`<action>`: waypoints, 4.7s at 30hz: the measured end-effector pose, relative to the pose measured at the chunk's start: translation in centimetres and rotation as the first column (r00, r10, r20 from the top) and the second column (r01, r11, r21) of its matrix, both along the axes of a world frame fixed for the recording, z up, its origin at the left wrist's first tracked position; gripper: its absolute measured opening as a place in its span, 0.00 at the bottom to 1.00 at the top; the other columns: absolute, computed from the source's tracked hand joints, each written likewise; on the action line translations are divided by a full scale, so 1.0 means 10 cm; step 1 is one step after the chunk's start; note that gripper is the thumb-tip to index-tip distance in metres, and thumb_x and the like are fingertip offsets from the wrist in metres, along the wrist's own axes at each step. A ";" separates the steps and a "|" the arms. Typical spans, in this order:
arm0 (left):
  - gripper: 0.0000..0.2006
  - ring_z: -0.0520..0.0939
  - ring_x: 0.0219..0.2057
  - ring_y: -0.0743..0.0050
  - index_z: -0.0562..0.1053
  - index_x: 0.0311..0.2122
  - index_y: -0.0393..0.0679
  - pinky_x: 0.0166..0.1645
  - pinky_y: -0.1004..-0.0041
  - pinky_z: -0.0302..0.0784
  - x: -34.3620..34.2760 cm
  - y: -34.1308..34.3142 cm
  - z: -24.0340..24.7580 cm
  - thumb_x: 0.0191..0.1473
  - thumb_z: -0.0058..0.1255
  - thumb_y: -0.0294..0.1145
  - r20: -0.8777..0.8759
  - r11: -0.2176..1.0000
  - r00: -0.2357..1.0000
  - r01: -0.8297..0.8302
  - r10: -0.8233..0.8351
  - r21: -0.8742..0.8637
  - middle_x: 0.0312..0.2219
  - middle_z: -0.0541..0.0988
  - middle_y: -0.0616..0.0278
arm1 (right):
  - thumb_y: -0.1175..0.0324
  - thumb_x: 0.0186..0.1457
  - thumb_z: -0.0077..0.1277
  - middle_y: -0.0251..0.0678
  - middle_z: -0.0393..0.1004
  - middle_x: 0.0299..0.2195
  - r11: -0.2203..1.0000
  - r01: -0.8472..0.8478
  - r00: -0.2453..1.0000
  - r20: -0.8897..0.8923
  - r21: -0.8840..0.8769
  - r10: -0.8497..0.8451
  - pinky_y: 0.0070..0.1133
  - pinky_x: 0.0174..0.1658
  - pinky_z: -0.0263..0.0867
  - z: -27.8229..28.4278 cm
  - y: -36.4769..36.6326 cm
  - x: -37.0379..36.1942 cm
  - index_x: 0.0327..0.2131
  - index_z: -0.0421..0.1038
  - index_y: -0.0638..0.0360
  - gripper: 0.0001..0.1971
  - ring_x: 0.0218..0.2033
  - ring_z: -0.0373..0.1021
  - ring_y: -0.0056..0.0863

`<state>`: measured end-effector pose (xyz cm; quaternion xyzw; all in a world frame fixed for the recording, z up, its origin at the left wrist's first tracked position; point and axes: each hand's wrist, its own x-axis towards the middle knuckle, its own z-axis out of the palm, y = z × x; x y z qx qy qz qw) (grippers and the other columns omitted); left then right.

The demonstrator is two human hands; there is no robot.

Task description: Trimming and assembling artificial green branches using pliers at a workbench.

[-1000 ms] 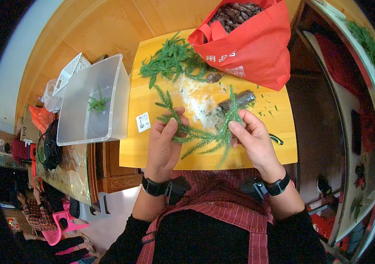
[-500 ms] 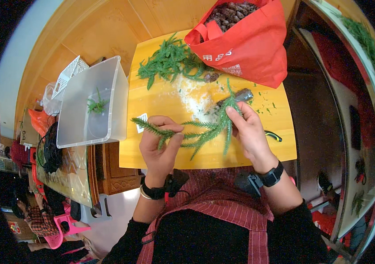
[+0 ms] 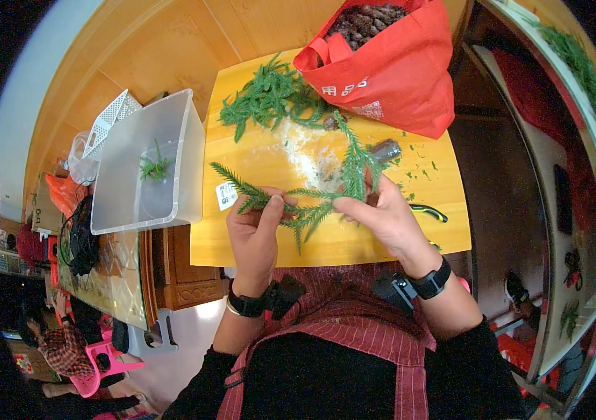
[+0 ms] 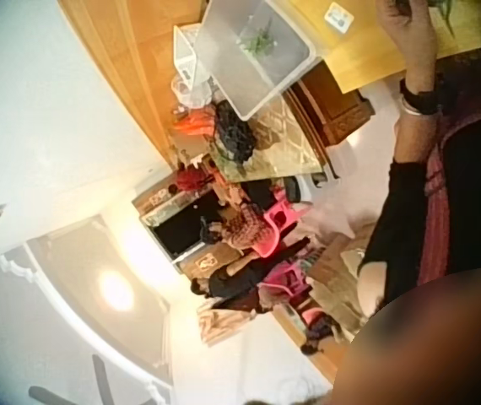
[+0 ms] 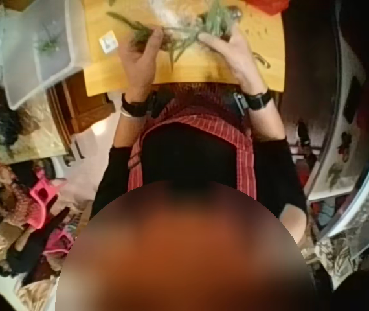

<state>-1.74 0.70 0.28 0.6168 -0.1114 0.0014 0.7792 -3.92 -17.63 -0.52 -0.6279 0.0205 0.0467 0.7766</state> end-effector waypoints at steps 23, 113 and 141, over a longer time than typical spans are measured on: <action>0.06 0.77 0.34 0.72 0.70 0.35 0.37 0.41 0.75 0.70 -0.04 -0.03 -0.03 0.50 0.46 0.21 0.179 0.991 0.982 0.037 -0.060 0.130 0.30 0.77 0.58 | 0.69 0.52 0.46 0.26 0.65 0.24 0.988 0.126 0.992 -0.020 0.091 -0.125 0.12 0.30 0.58 -0.02 0.11 0.05 0.42 0.64 0.61 0.13 0.24 0.62 0.13; 0.09 0.78 0.27 0.76 0.68 0.32 0.36 0.28 0.82 0.73 0.04 -0.02 0.04 0.43 0.53 0.16 -0.130 0.944 0.938 0.309 -0.322 -0.111 0.26 0.76 0.59 | 0.79 0.45 0.52 0.31 0.69 0.25 0.926 -0.365 0.930 0.091 0.101 0.356 0.13 0.30 0.63 0.37 -0.11 0.02 0.40 0.65 0.65 0.15 0.24 0.66 0.15; 0.07 0.75 0.28 0.80 0.66 0.33 0.35 0.32 0.82 0.72 -0.06 -0.23 -0.01 0.47 0.47 0.16 -0.100 0.963 0.970 0.202 -0.222 -0.177 0.31 0.72 0.61 | 0.78 0.44 0.53 0.31 0.69 0.33 0.935 -0.249 0.962 -0.051 0.251 0.270 0.16 0.30 0.64 0.28 -0.13 0.05 0.39 0.60 0.59 0.17 0.25 0.66 0.18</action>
